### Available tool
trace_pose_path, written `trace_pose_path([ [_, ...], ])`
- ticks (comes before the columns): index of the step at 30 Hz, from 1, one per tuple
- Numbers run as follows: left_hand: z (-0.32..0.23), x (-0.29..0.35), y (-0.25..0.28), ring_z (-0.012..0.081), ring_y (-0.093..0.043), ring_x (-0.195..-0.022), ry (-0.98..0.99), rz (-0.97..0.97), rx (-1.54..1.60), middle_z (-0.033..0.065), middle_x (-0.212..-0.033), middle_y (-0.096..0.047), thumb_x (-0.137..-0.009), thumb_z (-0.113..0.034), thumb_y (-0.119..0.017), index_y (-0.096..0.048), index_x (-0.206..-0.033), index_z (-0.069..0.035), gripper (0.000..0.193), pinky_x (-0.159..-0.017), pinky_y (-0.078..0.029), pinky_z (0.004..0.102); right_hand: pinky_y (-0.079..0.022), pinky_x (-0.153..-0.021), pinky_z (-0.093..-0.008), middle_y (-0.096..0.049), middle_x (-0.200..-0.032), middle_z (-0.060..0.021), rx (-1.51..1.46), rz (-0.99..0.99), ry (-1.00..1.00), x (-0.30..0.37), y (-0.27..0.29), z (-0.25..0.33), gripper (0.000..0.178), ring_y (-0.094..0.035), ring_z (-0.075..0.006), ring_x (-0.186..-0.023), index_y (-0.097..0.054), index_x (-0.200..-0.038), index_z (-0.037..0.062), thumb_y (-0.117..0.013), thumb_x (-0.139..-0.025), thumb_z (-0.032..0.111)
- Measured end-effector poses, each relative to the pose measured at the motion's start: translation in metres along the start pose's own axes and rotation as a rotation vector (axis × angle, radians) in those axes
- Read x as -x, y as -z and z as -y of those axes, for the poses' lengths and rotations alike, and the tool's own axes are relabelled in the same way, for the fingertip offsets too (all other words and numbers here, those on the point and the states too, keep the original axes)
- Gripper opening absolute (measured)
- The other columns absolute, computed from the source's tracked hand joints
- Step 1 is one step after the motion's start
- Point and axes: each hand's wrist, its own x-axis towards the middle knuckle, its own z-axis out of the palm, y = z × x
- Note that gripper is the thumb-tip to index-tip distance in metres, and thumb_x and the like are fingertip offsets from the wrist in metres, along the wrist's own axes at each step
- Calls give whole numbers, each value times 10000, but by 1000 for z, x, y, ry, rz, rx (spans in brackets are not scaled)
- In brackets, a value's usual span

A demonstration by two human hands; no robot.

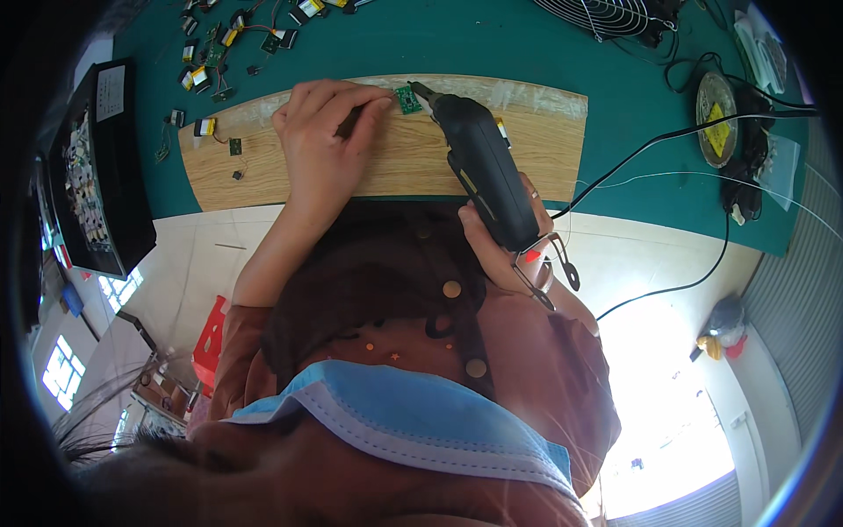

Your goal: Applying glue to small circuit boards and batteries, and organizing them into protective plastic trays on an assembly line.

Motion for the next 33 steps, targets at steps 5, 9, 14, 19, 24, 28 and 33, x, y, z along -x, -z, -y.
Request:
trace_pose_path([
  [5, -3, -2, 1, 156, -539, -871, 14, -32, 6, -68, -828, -618, -729, -160, -748, -706, -831, -174, 111, -775, -298, 365, -489, -694, -300, -604, -875, -75, 4, -10, 104, -4, -1, -3, 301, -612, -174, -782, -617, -1005, 20, -728, -730, 71],
  [9, 1, 0, -2, 159, -541, -868, -34, -62, 5, -61, -826, -622, -733, -151, -744, -701, -847, -175, 123, -776, -302, 368, -496, -693, -302, -608, -853, -73, -4, -37, 75, -4, -3, -7, 271, -620, -180, -773, -624, -985, 27, -719, -735, 74],
  [14, 1, 1, -3, 157, -544, -869, -85, -49, -62, -48, -812, -627, -738, -145, -736, -684, -880, -156, 152, -779, -292, 370, -497, -689, -298, -607, -845, -65, -79, -45, 23, -6, -4, -2, 239, -621, -172, -766, -629, -951, 30, -719, -734, 72],
  [19, -6, -1, 4, 165, -544, -870, -119, -34, -142, -35, -828, -612, -769, -140, -709, -661, -872, -149, 113, -781, -275, 367, -491, -672, -296, -602, -837, -63, -103, -47, 21, -6, -3, -6, 235, -614, -167, -752, -625, -930, 33, -728, -722, 71],
  [24, 0, -3, 2, 180, -526, -874, 9, 20, -19, -29, -854, -585, -792, -133, -688, -656, -865, -151, 82, -781, -271, 372, -465, -634, -300, -588, -826, -71, 10, -3, 42, -6, 0, -11, 232, -590, -180, -715, -620, -915, 34, -728, -714, 78],
  [28, -2, -4, 2, 177, -502, -894, 39, 46, 14, -35, -875, -567, -786, -148, -697, -664, -863, -153, 85, -778, -270, 373, -462, -639, -306, -586, -824, -75, -18, -1, 24, -7, -1, -6, 229, -589, -190, -717, -619, -914, 33, -723, -715, 80],
  [33, -1, -4, 0, 174, -493, -905, 22, 58, -21, -40, -894, -560, -777, -158, -707, -667, -848, -150, 82, -780, -271, 372, -464, -652, -315, -584, -845, -90, 55, 36, -13, -6, 3, -11, 252, -589, -207, -732, -617, -935, 25, -722, -711, 73],
])
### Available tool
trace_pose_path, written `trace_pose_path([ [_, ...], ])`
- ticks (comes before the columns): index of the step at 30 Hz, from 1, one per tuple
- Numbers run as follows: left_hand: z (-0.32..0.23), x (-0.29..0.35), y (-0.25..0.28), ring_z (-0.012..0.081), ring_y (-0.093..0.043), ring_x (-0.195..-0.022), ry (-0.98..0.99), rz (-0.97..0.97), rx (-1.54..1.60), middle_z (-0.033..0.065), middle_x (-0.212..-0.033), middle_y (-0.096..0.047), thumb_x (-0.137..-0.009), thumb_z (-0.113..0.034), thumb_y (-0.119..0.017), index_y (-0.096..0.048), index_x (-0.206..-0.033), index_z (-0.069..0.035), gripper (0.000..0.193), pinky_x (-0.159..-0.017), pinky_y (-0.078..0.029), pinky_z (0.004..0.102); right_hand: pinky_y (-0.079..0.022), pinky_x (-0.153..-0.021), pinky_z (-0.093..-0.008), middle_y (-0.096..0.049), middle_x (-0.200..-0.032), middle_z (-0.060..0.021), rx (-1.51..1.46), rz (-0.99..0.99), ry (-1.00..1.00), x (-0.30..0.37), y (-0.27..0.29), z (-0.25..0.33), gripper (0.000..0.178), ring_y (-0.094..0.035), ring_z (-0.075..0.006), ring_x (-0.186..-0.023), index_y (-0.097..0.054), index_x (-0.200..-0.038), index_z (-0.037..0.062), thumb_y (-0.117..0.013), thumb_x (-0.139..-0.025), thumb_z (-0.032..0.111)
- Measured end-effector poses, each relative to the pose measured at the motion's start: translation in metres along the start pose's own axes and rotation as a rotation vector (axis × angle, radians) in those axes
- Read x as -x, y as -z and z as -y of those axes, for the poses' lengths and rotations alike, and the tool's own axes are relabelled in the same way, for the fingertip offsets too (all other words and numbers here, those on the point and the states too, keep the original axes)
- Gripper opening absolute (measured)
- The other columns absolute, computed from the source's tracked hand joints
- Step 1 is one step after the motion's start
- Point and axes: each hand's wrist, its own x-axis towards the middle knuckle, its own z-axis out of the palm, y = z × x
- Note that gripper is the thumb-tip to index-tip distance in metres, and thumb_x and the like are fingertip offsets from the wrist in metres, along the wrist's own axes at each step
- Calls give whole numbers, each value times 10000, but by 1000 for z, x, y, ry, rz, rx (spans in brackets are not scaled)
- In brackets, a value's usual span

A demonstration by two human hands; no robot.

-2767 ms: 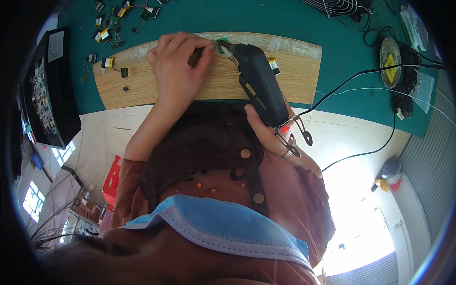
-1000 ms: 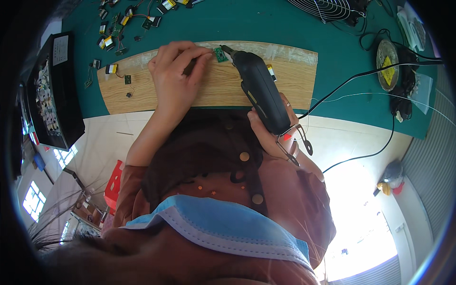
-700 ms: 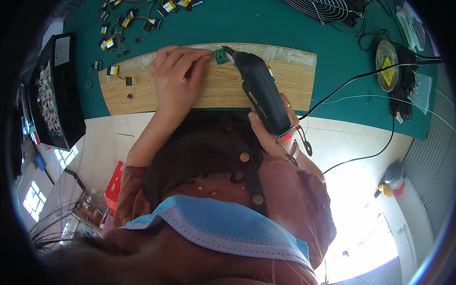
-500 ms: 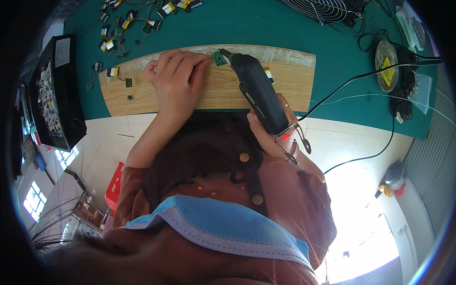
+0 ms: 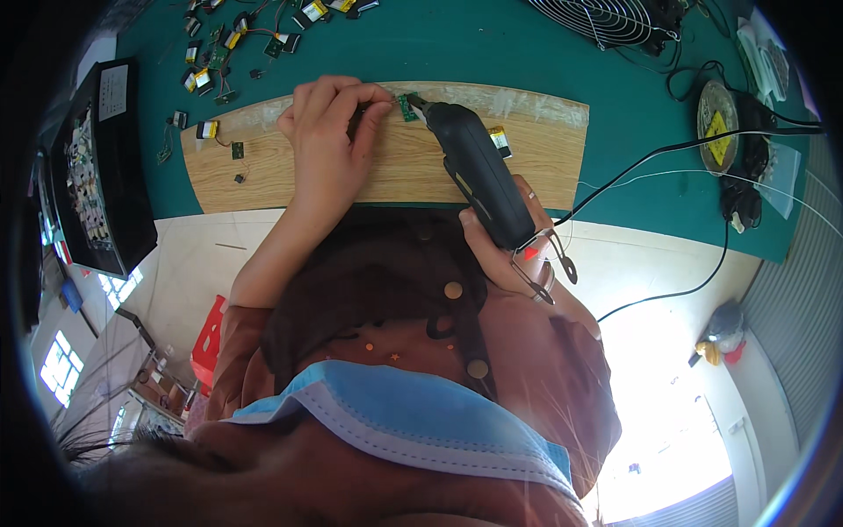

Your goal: Applying glue to small circuit boards and batteries, and organizing them into protective plastic trays on an assembly line.

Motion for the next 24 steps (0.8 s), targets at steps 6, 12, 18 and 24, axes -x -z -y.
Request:
trace_pose_path([
  [6, 0, 1, -2, 179, -490, -903, 4, -6, -27, -38, -892, -557, -766, -168, -716, -668, -848, -152, 96, -777, -272, 375, -474, -675, -326, -592, -871, -111, -9, -22, 74, -2, -2, -3, 310, -598, -231, -760, -619, -991, 18, -725, -704, 65],
  [12, 0, 0, -2, 180, -489, -901, 4, -20, -34, -34, -894, -550, -764, -160, -712, -666, -849, -157, 97, -772, -274, 375, -480, -699, -337, -596, -880, -122, 97, -9, 144, -7, 1, 22, 335, -606, -256, -778, -619, -1005, 16, -731, -692, 63],
  [18, 0, 2, -1, 181, -490, -904, 1, -13, -41, -34, -903, -549, -765, -153, -707, -661, -855, -164, 102, -771, -277, 379, -479, -708, -337, -598, -884, -120, 59, -10, 32, -3, -2, 17, 342, -606, -254, -791, -623, -1008, 18, -727, -684, 59],
  [24, 0, 2, -1, 187, -489, -917, 8, -1, -38, -30, -910, -551, -766, -150, -704, -660, -857, -165, 102, -775, -281, 386, -470, -709, -324, -591, -874, -106, 13, -7, -18, -2, -1, 13, 323, -598, -236, -782, -629, -990, 15, -723, -683, 53],
])
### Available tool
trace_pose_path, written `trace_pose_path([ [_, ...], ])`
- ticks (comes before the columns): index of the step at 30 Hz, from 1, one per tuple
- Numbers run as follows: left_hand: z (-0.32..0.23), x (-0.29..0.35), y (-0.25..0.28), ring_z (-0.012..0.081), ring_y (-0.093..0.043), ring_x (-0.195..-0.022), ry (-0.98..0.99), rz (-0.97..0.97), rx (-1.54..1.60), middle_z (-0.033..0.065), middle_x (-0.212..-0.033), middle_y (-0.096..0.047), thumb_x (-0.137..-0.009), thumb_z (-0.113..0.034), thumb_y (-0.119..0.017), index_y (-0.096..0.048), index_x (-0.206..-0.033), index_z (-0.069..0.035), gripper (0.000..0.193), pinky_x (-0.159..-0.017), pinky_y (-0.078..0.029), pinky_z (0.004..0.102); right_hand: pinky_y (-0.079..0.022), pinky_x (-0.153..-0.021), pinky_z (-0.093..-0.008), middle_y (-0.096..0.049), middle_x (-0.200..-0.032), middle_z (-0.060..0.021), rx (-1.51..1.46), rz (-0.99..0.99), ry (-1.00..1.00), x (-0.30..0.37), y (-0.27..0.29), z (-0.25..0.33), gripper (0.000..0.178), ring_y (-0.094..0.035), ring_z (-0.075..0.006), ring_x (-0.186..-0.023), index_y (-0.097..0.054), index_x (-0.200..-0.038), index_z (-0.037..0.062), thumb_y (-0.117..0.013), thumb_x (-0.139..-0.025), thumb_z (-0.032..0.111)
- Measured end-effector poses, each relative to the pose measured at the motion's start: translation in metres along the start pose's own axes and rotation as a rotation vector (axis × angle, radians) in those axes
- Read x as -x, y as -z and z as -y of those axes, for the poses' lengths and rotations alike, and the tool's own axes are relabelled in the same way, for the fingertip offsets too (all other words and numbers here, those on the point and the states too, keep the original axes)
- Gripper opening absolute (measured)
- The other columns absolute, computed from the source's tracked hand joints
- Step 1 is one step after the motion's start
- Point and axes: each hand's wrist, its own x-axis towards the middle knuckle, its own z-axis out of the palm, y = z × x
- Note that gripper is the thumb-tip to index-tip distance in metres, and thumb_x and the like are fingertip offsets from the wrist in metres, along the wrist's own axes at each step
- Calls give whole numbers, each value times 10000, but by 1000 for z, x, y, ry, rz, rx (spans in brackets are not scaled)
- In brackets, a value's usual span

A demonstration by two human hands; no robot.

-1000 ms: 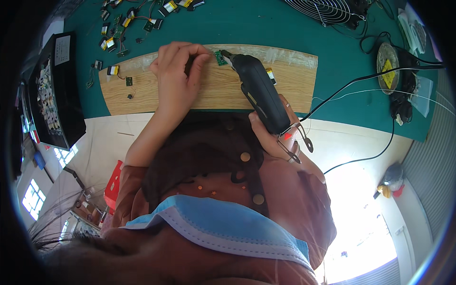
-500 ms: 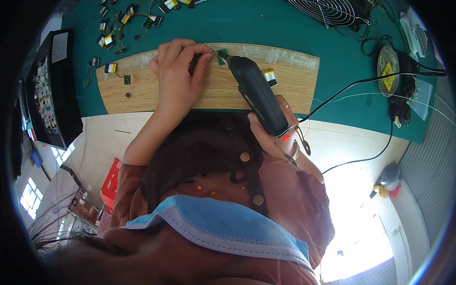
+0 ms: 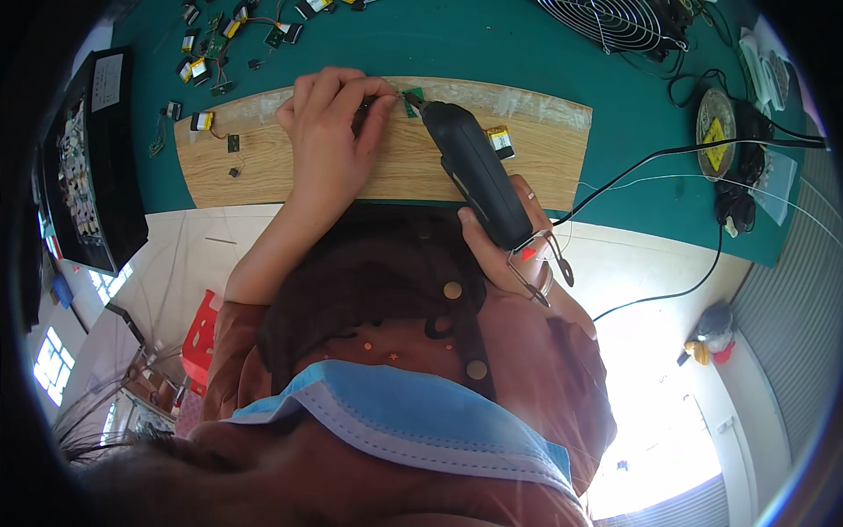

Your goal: Applying glue to small circuit boards and batteries, and organizing them into protective plastic trays on an assembly line.

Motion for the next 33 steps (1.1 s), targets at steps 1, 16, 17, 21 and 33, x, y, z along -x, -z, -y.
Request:
trace_pose_path([
  [1, 0, 0, 0, 189, -488, -921, 1, -4, 1, -30, -911, -551, -767, -149, -703, -659, -856, -164, 100, -776, -281, 388, -470, -709, -324, -591, -874, -106, 2, 2, 1, 0, 0, 1, 323, -598, -236, -782, -629, -990, 15, -723, -683, 53],
  [16, 2, 1, 1, 195, -482, -924, -6, 1, 9, -24, -917, -551, -781, -147, -686, -659, -879, -158, 103, -784, -275, 390, -454, -685, -299, -569, -867, -79, -76, -10, -41, -1, -3, 7, 282, -574, -187, -772, -617, -978, 11, -722, -721, 61],
  [17, 1, 0, 0, 195, -481, -924, -8, 0, 13, -24, -915, -552, -780, -146, -686, -659, -879, -156, 103, -783, -274, 391, -452, -685, -297, -569, -871, -80, -81, -9, -48, -1, -2, 8, 281, -572, -183, -775, -615, -980, 7, -721, -725, 61],
  [21, 1, 0, 0, 196, -482, -926, -8, 6, 17, -23, -912, -553, -780, -143, -682, -659, -882, -153, 105, -781, -274, 393, -452, -684, -297, -575, -887, -86, -95, -14, -15, -1, -1, 7, 285, -570, -181, -782, -612, -986, 0, -719, -730, 61],
  [33, 0, -1, 1, 199, -480, -922, -10, 24, -8, -22, -908, -550, -780, -148, -678, -655, -887, -150, 110, -771, -276, 403, -454, -680, -277, -585, -848, -56, -49, 9, -96, 1, 3, 6, 343, -572, -138, -773, -588, -1070, 13, -709, -752, 51],
])
